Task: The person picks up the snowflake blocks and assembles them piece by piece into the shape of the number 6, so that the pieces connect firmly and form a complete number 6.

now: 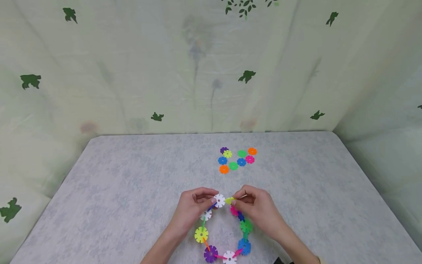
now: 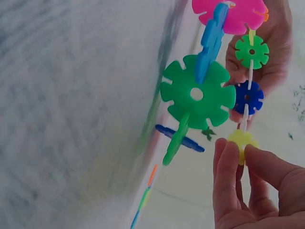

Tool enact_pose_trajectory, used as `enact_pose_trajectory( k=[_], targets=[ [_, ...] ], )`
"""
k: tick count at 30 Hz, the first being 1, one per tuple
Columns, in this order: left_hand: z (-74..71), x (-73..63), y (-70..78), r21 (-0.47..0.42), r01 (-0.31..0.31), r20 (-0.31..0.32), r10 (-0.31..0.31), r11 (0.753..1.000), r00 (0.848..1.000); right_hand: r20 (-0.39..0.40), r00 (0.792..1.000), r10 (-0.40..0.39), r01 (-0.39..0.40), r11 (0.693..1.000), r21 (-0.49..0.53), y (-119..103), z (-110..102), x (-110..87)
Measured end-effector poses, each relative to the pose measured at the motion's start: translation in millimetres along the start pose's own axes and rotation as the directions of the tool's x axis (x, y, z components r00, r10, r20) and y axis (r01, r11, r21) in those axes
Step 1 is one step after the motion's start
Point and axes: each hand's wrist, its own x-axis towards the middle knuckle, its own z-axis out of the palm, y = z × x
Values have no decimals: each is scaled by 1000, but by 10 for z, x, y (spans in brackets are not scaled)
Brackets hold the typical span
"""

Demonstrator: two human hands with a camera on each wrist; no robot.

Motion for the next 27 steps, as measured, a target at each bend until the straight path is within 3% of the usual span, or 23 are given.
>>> enact_pose_trajectory(
  k=[13,19,22,27],
  targets=[
    [18,1,-37,-56,37,-45,-39,998,998,-12,1000,1,-1,997,71,-12,110,-16],
    [2,29,-58,-63,61,-28,-62,996,998,93,995,24,-36,991,126,47,24,63],
    [-9,40,-62,-33,69,-21,-69,997,997,147,988,45,-55,996,66,89,-70,105],
    [-24,48,-59,9,76,-20,-76,997,997,133,988,78,-53,981,-184,145,-190,143]
  ],
)
